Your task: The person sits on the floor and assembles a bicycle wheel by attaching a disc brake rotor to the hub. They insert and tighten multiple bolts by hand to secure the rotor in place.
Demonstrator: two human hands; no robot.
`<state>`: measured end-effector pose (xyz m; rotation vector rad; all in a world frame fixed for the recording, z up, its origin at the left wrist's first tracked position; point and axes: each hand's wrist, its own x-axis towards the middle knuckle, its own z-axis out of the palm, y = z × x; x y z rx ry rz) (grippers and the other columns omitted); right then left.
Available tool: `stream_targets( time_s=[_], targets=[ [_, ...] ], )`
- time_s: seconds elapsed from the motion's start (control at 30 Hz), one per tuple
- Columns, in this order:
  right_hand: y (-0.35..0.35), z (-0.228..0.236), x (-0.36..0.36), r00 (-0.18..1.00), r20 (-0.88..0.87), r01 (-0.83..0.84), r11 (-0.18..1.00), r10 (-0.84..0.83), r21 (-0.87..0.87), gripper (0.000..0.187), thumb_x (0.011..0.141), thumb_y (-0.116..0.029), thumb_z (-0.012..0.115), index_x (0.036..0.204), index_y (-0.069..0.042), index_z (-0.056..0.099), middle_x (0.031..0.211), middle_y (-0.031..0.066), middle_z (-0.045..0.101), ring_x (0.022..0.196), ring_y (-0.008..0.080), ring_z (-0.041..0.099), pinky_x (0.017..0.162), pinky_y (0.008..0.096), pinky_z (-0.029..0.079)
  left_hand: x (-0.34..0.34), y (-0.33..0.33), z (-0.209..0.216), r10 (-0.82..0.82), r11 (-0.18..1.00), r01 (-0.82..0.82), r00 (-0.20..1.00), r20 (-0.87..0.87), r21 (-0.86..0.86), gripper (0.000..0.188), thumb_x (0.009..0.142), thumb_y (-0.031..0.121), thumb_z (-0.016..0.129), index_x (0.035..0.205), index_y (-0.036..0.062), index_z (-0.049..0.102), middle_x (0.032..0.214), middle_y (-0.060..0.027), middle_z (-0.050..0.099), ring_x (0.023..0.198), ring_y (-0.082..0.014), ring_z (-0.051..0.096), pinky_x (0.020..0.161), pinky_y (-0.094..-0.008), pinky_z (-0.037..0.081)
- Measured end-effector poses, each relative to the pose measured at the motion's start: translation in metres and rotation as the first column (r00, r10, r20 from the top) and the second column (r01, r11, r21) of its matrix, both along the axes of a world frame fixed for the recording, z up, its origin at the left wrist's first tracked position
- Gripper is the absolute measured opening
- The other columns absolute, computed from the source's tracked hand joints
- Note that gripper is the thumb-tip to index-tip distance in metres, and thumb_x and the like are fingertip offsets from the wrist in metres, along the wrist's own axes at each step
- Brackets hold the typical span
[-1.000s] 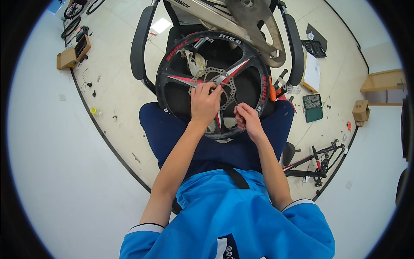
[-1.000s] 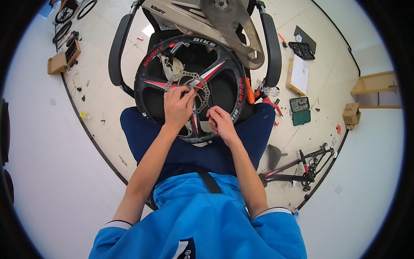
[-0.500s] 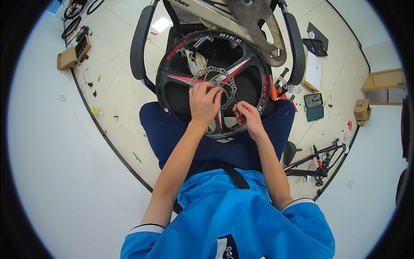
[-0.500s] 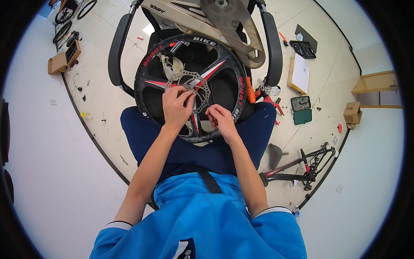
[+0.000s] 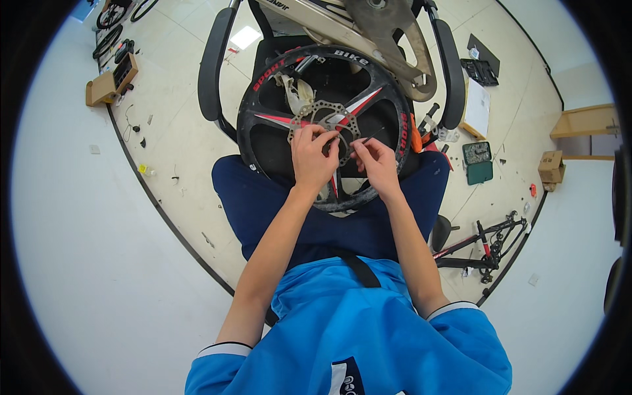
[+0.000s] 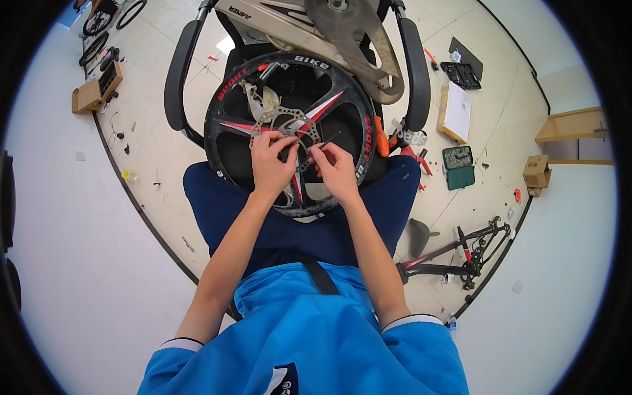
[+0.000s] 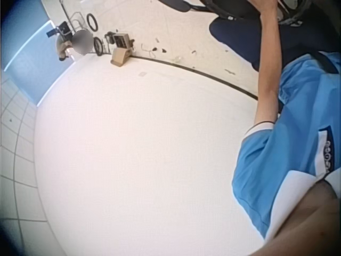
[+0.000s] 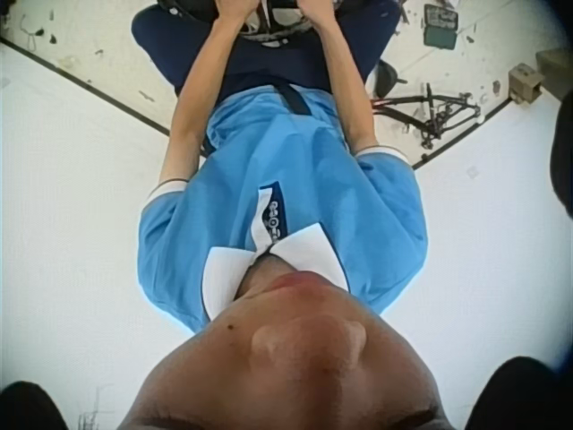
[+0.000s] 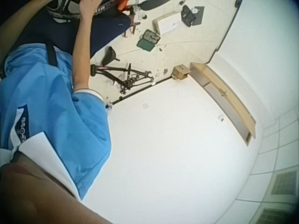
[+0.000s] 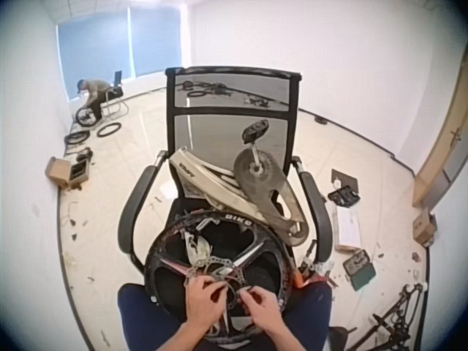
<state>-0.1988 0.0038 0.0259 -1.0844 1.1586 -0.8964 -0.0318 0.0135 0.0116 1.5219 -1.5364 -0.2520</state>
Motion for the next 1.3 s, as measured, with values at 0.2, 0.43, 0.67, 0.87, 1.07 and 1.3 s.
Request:
stream_targets(
  time_s=[0.2,0.43,0.67,0.87,1.07,1.3],
  targets=[
    [-0.012,-0.002,0.015,0.991,-0.110,0.060,0.984,-0.080,-0.167,0.017,0.100,-0.014,0.066,0.107,0.000,0.073,0.086,0.0043,0.074,0.071,0.0066,0.063,0.064,0.0231,0.050,0.002,0.002,0.003,-0.003,1.000,0.004,0.999,0.044,-0.020,0.018,0.080,0.007,0.077,0.097,0.0074,0.079,0.095,-0.0046,0.062,0.090,-0.0255,0.057,0.083,-0.0379,0.046],
    [-0.014,0.001,0.018,0.976,-0.187,0.063,0.967,-0.112,-0.248,0.016,0.098,-0.011,0.067,0.106,0.001,0.074,0.087,0.0076,0.076,0.074,0.0092,0.068,0.066,0.0251,0.052,0.005,0.001,0.001,-0.013,1.000,0.013,1.000,0.021,-0.011,0.017,0.080,0.008,0.079,0.097,0.0079,0.079,0.096,-0.0048,0.062,0.090,-0.0257,0.057,0.083,-0.0377,0.046],
    [-0.015,0.008,0.017,0.936,-0.343,-0.075,0.903,-0.083,-0.423,0.016,0.098,-0.010,0.068,0.109,0.001,0.073,0.089,0.0097,0.076,0.073,0.0111,0.068,0.068,0.0255,0.053,0.001,0.002,0.000,-0.014,0.999,0.014,1.000,0.016,0.032,0.017,0.080,0.009,0.079,0.097,0.0082,0.079,0.098,-0.0055,0.061,0.091,-0.0264,0.057,0.082,-0.0379,0.047],
    [-0.011,0.016,0.018,0.905,-0.415,-0.158,0.830,-0.095,-0.534,0.015,0.095,-0.006,0.070,0.108,0.001,0.073,0.091,0.0125,0.075,0.072,0.0150,0.070,0.066,0.0269,0.053,0.001,0.004,-0.001,-0.003,1.000,0.003,0.998,0.064,-0.001,0.019,0.080,0.009,0.079,0.100,0.0084,0.078,0.098,-0.0055,0.061,0.090,-0.0261,0.057,0.083,-0.0392,0.047],
    [-0.002,0.007,0.022,0.927,-0.357,-0.119,0.812,-0.115,-0.572,0.013,0.092,-0.003,0.071,0.104,0.000,0.073,0.091,0.0135,0.072,0.067,0.0213,0.068,0.062,0.0312,0.053,0.002,0.006,-0.003,0.028,0.998,-0.021,0.989,0.148,-0.051,0.018,0.079,0.011,0.080,0.096,0.0096,0.077,0.098,-0.0038,0.061,0.091,-0.0254,0.058,0.083,-0.0394,0.046],
    [0.001,0.006,0.024,0.913,-0.390,-0.158,0.783,-0.115,-0.601,0.015,0.091,-0.002,0.070,0.106,-0.002,0.072,0.093,0.0127,0.073,0.076,0.0265,0.070,0.067,0.0341,0.056,0.006,0.006,0.001,0.013,0.996,0.009,0.965,0.261,-0.084,0.021,0.075,0.010,0.079,0.096,0.0104,0.077,0.098,-0.0034,0.062,0.094,-0.0254,0.059,0.081,-0.0403,0.045]
  ],
)
